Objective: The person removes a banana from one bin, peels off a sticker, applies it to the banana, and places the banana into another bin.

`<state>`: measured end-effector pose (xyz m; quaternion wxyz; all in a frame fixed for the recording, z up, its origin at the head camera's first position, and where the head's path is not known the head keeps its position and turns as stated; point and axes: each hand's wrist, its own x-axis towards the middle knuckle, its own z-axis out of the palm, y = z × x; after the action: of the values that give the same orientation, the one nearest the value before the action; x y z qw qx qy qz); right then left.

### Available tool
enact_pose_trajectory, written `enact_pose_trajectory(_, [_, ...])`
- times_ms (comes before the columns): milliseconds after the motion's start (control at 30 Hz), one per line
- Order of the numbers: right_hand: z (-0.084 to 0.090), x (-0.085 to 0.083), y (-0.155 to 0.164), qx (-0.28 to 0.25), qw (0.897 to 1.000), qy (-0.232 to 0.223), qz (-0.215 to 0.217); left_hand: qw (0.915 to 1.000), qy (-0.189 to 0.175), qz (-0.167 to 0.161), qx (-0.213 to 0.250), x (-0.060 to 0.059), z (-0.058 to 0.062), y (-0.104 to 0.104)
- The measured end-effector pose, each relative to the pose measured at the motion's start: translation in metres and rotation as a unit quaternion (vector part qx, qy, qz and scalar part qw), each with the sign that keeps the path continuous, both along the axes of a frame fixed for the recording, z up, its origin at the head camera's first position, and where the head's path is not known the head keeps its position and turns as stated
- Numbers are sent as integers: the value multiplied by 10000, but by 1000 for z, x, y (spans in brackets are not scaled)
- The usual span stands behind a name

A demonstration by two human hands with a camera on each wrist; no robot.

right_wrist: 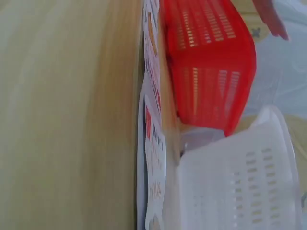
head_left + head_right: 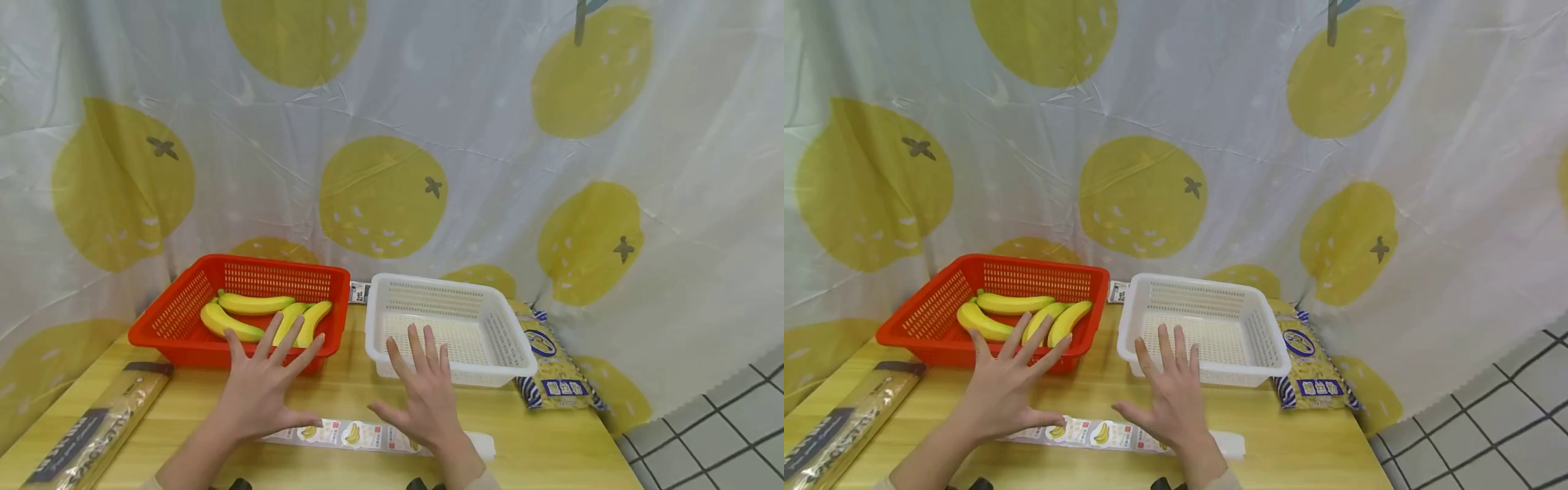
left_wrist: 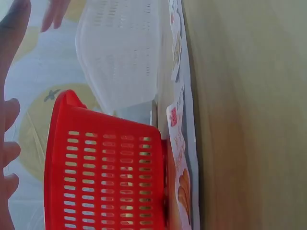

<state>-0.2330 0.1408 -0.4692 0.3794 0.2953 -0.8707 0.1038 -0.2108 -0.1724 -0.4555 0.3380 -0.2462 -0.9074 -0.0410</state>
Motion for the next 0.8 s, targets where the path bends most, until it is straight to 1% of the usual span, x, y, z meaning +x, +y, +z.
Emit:
enact_pose_trajectory(100, [3,-2,-12,-145,9997,169,103,10000,31,69,42,-7,2,-9])
enact_pose_trajectory(167, [5,-3,-22,-365,9984,301,322,9997,-67,199,111,-14,4,-18])
enact_pose_trajectory(200, [7,-4,-27,-517,9970,329,464,9993,-173,279,201,-17,6,-24])
enact_pose_trajectory(267, [10,-3,-39,-866,9928,299,772,9964,-577,461,422,-25,15,-38])
enact_pose_trajectory(333, [15,-2,-51,-1232,9861,100,1107,9901,-1071,613,663,-32,29,-55])
enact_pose_trajectory(400, [21,-3,-63,-1485,9795,-265,1335,9812,-1606,737,779,-42,46,-72])
enact_pose_trajectory(433, [24,-4,-69,-1553,9772,-455,1378,9763,-1880,778,734,-49,55,-80])
enact_pose_trajectory(500, [28,-7,-79,-1555,9751,-807,1362,9676,-2344,784,518,-64,67,-96])
enact_pose_trajectory(567, [31,-11,-87,-1376,9774,-1087,1180,9569,-2786,775,275,-79,76,-111])
enact_pose_trajectory(667, [32,-14,-98,-942,9829,-1373,792,9389,-3375,667,-45,-97,82,-131])
enact_pose_trajectory(733, [30,-15,-102,-686,9848,-1460,645,9262,-3717,619,-115,-103,83,-142])
enact_pose_trajectory(800, [28,-16,-104,-577,9860,-1431,638,9156,-3981,558,-76,-107,82,-150])
